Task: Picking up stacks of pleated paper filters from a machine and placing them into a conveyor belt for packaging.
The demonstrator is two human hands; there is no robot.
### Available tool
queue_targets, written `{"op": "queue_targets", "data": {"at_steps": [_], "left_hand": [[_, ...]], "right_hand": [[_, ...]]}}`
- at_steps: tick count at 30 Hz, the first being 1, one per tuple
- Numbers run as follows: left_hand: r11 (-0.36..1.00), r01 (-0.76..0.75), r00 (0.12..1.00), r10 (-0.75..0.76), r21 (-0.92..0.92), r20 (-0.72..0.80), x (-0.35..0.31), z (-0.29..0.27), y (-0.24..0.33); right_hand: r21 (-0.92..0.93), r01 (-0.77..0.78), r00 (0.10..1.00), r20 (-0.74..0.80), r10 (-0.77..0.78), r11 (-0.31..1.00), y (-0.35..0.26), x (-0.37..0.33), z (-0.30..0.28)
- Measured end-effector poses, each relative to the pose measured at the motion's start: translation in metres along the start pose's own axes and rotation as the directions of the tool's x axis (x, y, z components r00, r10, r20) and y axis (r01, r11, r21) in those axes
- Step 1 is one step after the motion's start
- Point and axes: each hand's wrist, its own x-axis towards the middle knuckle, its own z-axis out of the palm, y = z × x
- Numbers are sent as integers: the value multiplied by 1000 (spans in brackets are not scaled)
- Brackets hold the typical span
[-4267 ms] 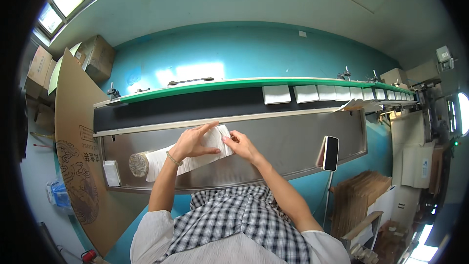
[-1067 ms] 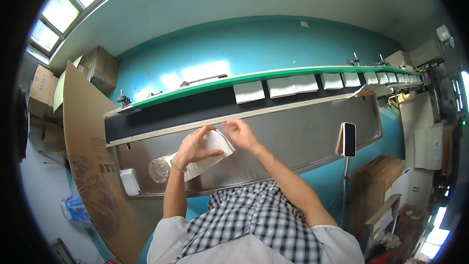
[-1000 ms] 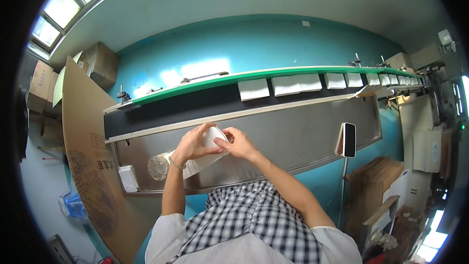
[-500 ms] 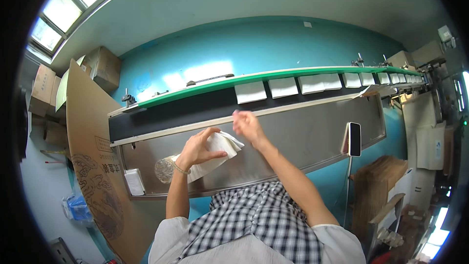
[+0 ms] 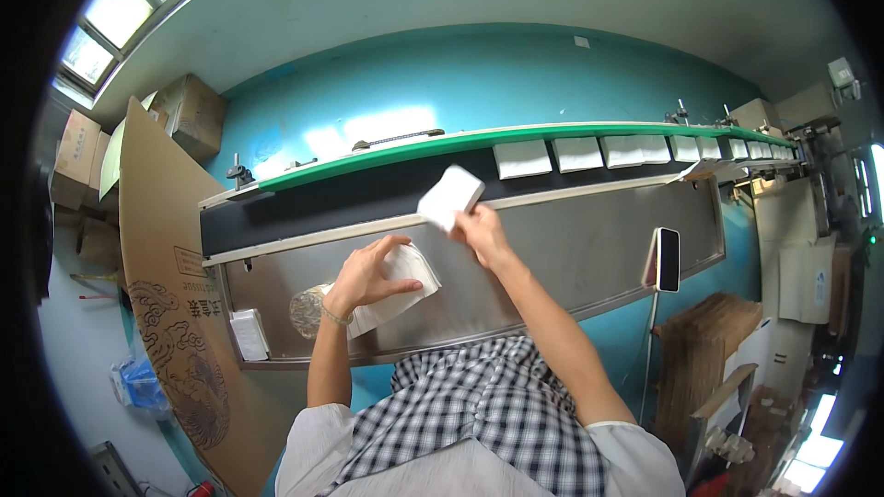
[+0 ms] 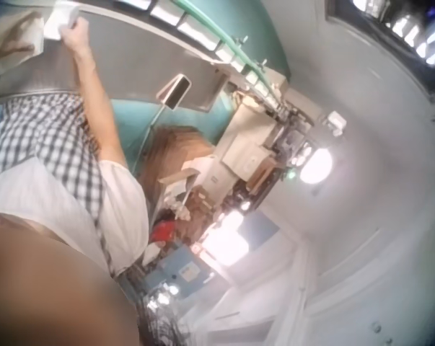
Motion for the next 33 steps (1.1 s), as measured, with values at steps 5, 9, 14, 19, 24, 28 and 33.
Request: {"op": "queue_targets", "data": {"at_steps": [5,9,14,19,24,28,33], "left_hand": [[999,-2,1000,2,-32,-15,-4,0,-17],[1000,-1,1000,1,-9,-1,-10,-5,-19],[997,67,997,-67,30,27,-19,-9,-28],[998,64,998,-64,3,28,-19,-10,-33],[995,76,997,-74,-60,26,-23,-16,-43],[998,56,998,-56,12,40,-28,-21,-40],[996,83,997,-83,26,6,-39,-24,-53]], "right_hand": [[-264,48,997,75,-29,963,0,-45,45],[-371,230,952,280,-127,900,18,-65,60],[-315,-31,967,232,109,949,28,-49,35],[51,-30,999,33,28,998,11,1,35],[-170,28,990,139,-4,985,27,-38,72],[-456,181,967,245,-73,871,38,-59,88],[-434,-121,942,234,241,893,16,-64,81]]}}
